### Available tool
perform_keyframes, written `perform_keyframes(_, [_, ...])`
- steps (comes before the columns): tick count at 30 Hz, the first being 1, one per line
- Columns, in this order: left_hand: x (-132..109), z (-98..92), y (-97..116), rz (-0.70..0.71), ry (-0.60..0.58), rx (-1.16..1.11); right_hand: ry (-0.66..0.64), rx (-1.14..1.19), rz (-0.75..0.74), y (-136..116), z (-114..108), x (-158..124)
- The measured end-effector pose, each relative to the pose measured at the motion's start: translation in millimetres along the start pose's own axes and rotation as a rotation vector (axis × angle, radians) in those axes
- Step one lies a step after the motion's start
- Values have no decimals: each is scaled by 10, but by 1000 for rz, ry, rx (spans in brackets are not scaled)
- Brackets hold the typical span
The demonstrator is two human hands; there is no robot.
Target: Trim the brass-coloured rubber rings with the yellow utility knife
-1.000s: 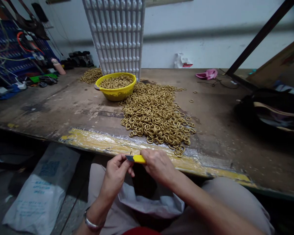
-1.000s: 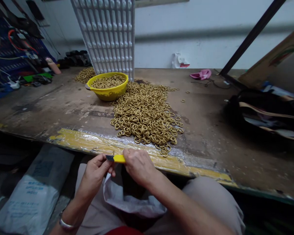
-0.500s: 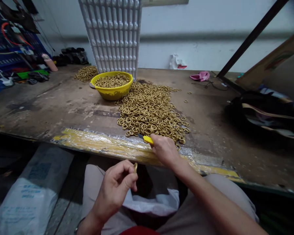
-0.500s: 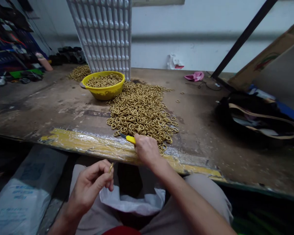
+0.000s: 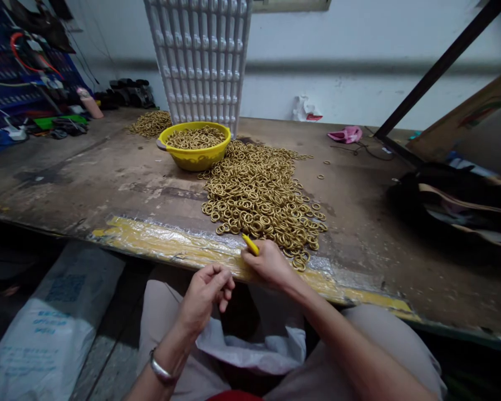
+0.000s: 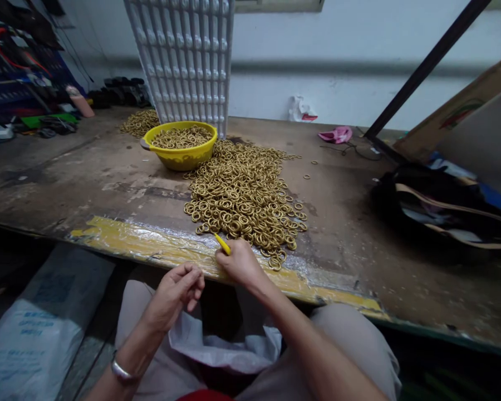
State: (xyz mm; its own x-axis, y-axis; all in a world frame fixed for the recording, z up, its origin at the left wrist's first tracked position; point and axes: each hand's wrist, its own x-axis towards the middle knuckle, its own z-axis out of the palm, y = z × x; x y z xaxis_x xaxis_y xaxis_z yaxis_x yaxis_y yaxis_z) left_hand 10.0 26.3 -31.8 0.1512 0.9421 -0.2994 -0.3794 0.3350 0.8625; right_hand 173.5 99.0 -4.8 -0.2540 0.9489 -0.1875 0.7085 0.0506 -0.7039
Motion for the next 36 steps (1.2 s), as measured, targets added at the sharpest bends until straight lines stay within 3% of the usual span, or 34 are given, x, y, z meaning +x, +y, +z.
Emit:
perform_keyframes(4, [63, 95, -73, 126, 127, 200, -247, 820, 173, -88, 90, -134])
perform_keyframes(6, [60, 135, -85, 175, 162, 251, -280, 1004, 246, -122, 136, -184])
perform_keyframes(9, [40, 153, -79, 202, 204, 316, -279, 1071, 282, -151, 151, -219])
perform_keyframes(13, [29, 115, -33, 170, 161, 317, -259, 867, 182, -149, 82, -221])
perform_keyframes(18, [6, 61, 41, 138, 96, 113, 9, 112, -194, -148, -25, -281])
perform_keyframes(22, [-30, 27, 64, 143, 107, 44, 21, -366, -273, -181, -24, -372])
perform_keyframes(29, [-33, -18, 51, 166, 108, 59, 14, -521, -301, -167, 100, -395])
perform_keyframes(36, [-38, -32, 40, 173, 115, 101, 5, -550, -293, -175, 75, -408])
